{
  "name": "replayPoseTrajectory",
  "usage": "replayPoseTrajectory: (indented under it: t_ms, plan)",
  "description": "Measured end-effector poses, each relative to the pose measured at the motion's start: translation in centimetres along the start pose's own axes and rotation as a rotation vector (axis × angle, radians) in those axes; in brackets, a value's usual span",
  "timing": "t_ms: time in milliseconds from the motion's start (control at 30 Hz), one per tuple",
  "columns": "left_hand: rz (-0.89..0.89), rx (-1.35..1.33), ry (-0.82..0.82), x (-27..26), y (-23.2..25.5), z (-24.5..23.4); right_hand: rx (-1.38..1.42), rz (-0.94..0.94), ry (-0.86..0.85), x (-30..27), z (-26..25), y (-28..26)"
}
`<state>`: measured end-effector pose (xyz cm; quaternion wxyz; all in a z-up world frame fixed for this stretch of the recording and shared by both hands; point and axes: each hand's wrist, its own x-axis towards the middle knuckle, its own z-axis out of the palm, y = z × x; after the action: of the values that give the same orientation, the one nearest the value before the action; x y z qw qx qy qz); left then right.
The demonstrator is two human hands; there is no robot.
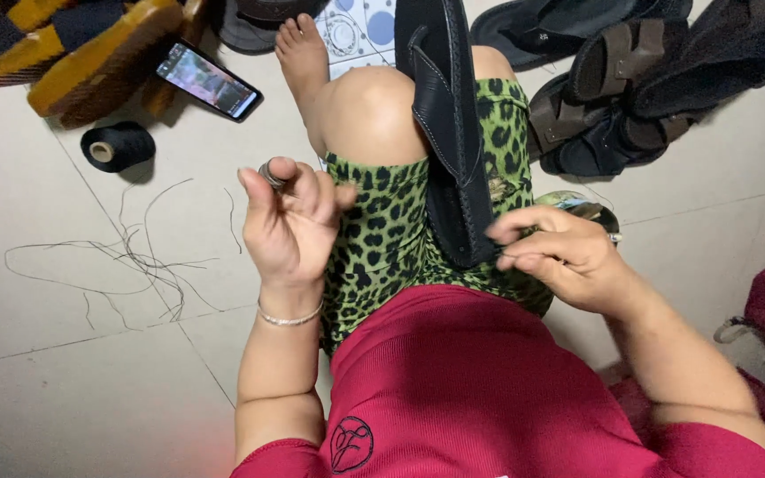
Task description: The person sews a black shoe using a needle and thread while sitting. They repeatedly insert the needle through the shoe's sole and pull the thread to stitch it. A smartphone is visible on the floor nearby.
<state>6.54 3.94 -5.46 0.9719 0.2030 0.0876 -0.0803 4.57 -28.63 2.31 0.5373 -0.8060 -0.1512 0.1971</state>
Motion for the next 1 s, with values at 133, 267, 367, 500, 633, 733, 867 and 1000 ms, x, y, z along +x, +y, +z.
replayPoseTrajectory:
  t_ms: [133, 267, 367, 500, 633, 733, 867, 1000]
  plan:
    - [-0.067, 0.042, 0.221, 1.5, -1.1, -2.9, 0.814, 0.010, 0.117, 0.9, 2.9, 3.8]
    - [0.300, 0.626, 0.334, 0.7, -3.6, -1.9, 0.894, 0.206, 0.211, 1.0, 2.5, 5.4]
    - [0.332, 0.949, -0.030, -0.4, -6.6, 3.7, 0.351, 0.108, 0.172, 2.3, -0.8, -1.6]
    - [0.307, 1.391, -0.628, -2.7, -6.9, 6.9, 0.186, -0.092, 0.094, 2.6, -1.9, -5.4]
    - [-0.077, 0.880, -0.019, -4.2, 2.6, -1.7, -0.249, 0.031, -0.028, 0.1, -5.1, -3.2]
    - [-0.012, 1.574, 0.424, -6.2, 8.0, -10.7, -0.457, 0.048, -0.166, -1.9, -5.7, -0.4]
    - [0.362, 2.499, 0.372, -4.9, 5.9, -8.0, -0.679, 0.032, -0.334, -2.7, -4.1, 0.1]
    - [0.248, 1.696, 0.452, -3.6, -3.1, 0.2, -0.759, 0.003, -0.352, -2.1, -3.8, 0.1]
